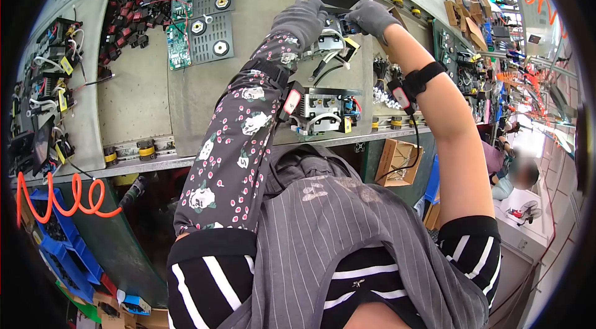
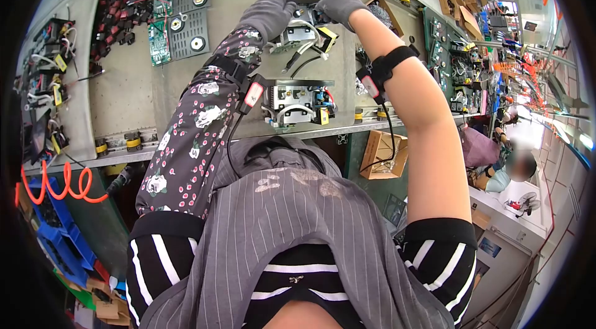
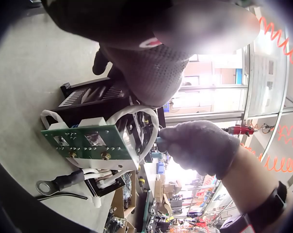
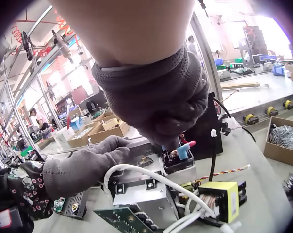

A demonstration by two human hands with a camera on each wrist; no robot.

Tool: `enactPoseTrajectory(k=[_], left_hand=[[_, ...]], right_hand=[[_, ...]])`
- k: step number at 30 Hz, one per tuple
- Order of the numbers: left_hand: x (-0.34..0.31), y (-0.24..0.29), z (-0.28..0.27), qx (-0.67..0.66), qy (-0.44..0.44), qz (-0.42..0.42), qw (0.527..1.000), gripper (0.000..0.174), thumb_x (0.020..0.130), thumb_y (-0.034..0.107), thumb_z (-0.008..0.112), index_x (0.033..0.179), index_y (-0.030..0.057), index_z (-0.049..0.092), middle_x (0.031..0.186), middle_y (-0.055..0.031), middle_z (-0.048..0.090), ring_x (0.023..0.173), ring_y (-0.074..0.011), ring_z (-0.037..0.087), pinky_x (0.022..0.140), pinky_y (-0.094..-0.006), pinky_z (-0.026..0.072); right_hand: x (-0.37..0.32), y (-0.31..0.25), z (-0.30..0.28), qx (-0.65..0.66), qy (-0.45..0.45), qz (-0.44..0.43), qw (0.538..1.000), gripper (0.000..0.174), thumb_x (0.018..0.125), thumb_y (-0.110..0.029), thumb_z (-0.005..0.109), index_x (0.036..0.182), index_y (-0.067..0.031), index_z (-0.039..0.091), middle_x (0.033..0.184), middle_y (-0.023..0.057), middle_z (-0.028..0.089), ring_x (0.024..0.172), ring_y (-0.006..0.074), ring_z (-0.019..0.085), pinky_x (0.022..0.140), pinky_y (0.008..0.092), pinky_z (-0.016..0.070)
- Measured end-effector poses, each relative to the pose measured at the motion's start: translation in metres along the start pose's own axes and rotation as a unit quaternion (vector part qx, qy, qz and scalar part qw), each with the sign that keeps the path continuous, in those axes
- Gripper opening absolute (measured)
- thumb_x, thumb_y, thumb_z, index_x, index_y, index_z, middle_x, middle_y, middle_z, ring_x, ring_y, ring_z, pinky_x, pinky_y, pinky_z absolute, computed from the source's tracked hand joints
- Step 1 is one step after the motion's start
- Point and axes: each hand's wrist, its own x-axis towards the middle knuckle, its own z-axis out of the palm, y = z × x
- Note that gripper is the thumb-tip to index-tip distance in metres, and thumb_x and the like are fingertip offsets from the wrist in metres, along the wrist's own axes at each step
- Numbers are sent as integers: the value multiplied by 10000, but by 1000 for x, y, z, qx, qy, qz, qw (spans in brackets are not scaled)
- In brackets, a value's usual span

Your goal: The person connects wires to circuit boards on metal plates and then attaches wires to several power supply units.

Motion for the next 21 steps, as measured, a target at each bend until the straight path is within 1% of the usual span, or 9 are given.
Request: enactPoseTrajectory(k=[2,5,6,15,16,17,19,20,21], left_hand=[[-1,-2,2,3,9,7,1000,299,935,327,460,1155,146,551,1127,-154,579,1074,-303,562,922,-402,440],[-3,3,-3,3,6,7,1000,300,934,327,462,1156,146,550,1129,-154,578,1073,-306,562,922,-401,440],[-4,5,-4,1,-9,-1,1000,301,933,328,464,1156,145,550,1132,-154,577,1074,-309,561,921,-401,439],[5,-2,6,-2,18,10,1000,303,919,319,487,1143,127,555,1130,-170,592,1057,-314,570,912,-393,440],[5,-2,5,-15,15,20,1000,309,914,314,496,1145,116,552,1125,-170,591,1059,-314,569,911,-395,439],[4,-1,6,-15,12,26,999,309,914,314,496,1145,116,552,1125,-170,591,1059,-314,569,911,-395,439],[3,0,4,-13,17,23,1000,313,912,309,504,1145,106,552,1117,-168,593,1057,-313,571,909,-396,439],[4,0,6,-16,16,15,1000,310,910,303,509,1144,104,553,1111,-163,594,1053,-311,573,909,-396,439],[3,0,8,-15,17,16,1000,310,910,303,509,1144,104,553,1111,-163,594,1053,-311,573,909,-396,439]], right_hand=[[0,3,10,148,11,61,987,226,840,-244,522,833,-121,711,728,105,650,746,262,648,701,372,496],[-13,-5,14,149,66,91,982,284,850,-311,535,844,-82,703,770,133,659,761,291,638,744,381,488],[-7,2,23,217,61,117,967,370,836,-381,557,855,-37,693,840,169,667,814,326,633,775,381,485],[-5,-11,21,118,98,138,978,336,823,-320,541,846,-24,697,912,189,665,878,369,627,794,408,498],[-9,-13,14,79,87,109,987,283,834,-272,558,832,-26,699,804,162,677,742,296,659,687,365,518],[-14,-11,11,81,88,115,986,283,834,-272,558,832,-26,699,804,162,677,742,296,659,687,365,518],[-17,-9,6,399,14,166,902,293,817,-288,655,661,-41,644,569,35,579,513,118,528,486,279,397],[-15,-8,9,461,19,187,867,285,814,-272,678,631,-60,624,574,7,560,498,90,475,454,257,344],[-14,-2,14,461,21,186,867,285,814,-272,678,631,-60,624,574,7,560,498,90,475,454,257,344]])
